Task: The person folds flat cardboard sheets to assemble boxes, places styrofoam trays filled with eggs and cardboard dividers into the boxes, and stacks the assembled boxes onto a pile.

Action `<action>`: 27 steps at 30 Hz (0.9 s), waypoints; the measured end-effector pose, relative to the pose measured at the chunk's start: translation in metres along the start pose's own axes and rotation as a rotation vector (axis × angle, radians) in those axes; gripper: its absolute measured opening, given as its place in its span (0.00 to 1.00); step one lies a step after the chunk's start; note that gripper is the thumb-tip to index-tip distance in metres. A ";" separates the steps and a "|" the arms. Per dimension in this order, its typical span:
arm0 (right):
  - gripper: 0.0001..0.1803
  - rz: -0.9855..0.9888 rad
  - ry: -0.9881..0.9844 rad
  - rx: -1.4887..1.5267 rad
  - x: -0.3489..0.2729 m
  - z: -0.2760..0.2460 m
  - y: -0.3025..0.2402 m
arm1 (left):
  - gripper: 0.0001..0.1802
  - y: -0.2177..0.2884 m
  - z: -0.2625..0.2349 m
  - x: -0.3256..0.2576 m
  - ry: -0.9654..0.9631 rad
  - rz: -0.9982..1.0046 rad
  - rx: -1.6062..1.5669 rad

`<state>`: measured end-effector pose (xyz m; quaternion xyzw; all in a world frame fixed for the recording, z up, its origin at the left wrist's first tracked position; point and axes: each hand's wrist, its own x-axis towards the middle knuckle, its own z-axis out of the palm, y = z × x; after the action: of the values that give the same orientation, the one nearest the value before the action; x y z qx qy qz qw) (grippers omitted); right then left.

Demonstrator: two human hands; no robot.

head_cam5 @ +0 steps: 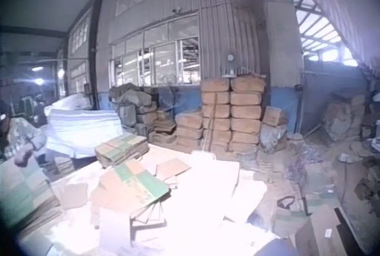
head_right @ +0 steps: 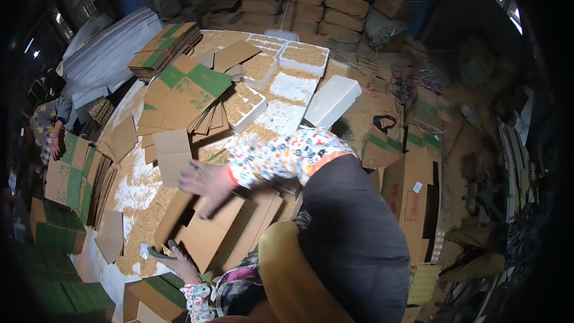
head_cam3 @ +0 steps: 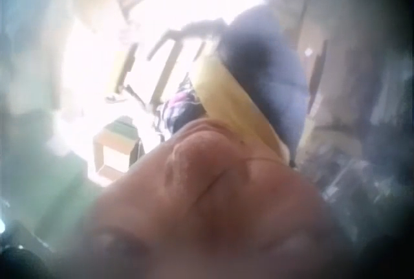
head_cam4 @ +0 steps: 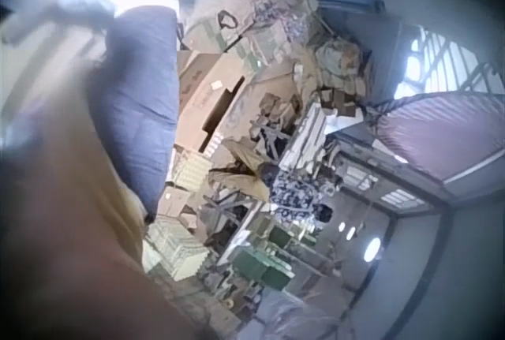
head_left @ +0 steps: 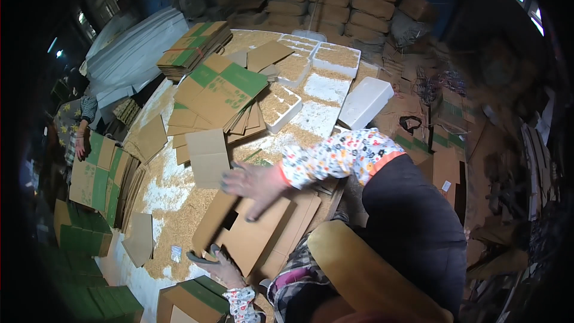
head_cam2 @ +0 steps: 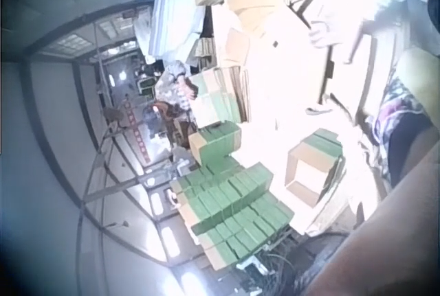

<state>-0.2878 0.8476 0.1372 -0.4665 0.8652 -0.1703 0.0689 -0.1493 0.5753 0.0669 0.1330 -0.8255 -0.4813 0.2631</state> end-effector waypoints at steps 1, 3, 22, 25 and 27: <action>0.55 -0.082 -0.126 -0.143 -0.025 0.030 -0.005 | 0.44 -0.006 -0.006 -0.005 -0.018 -0.176 -0.072; 0.54 -0.007 -0.017 -0.014 -0.051 0.045 -0.014 | 0.38 0.003 -0.013 -0.001 -0.334 -0.522 -0.118; 0.41 -0.090 0.254 0.604 0.019 0.089 0.086 | 0.30 -0.001 0.006 0.059 -0.113 -0.092 0.296; 0.38 0.990 0.738 0.918 0.024 0.099 0.163 | 0.26 -0.009 0.003 0.071 -0.194 -0.265 0.241; 0.49 1.476 0.896 0.542 -0.008 0.126 0.266 | 0.26 -0.011 0.007 0.068 -0.202 -0.254 0.206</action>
<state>-0.4568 0.9600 -0.0757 0.3490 0.8206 -0.4463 -0.0752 -0.2102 0.5429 0.0758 0.2131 -0.8692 -0.4346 0.1010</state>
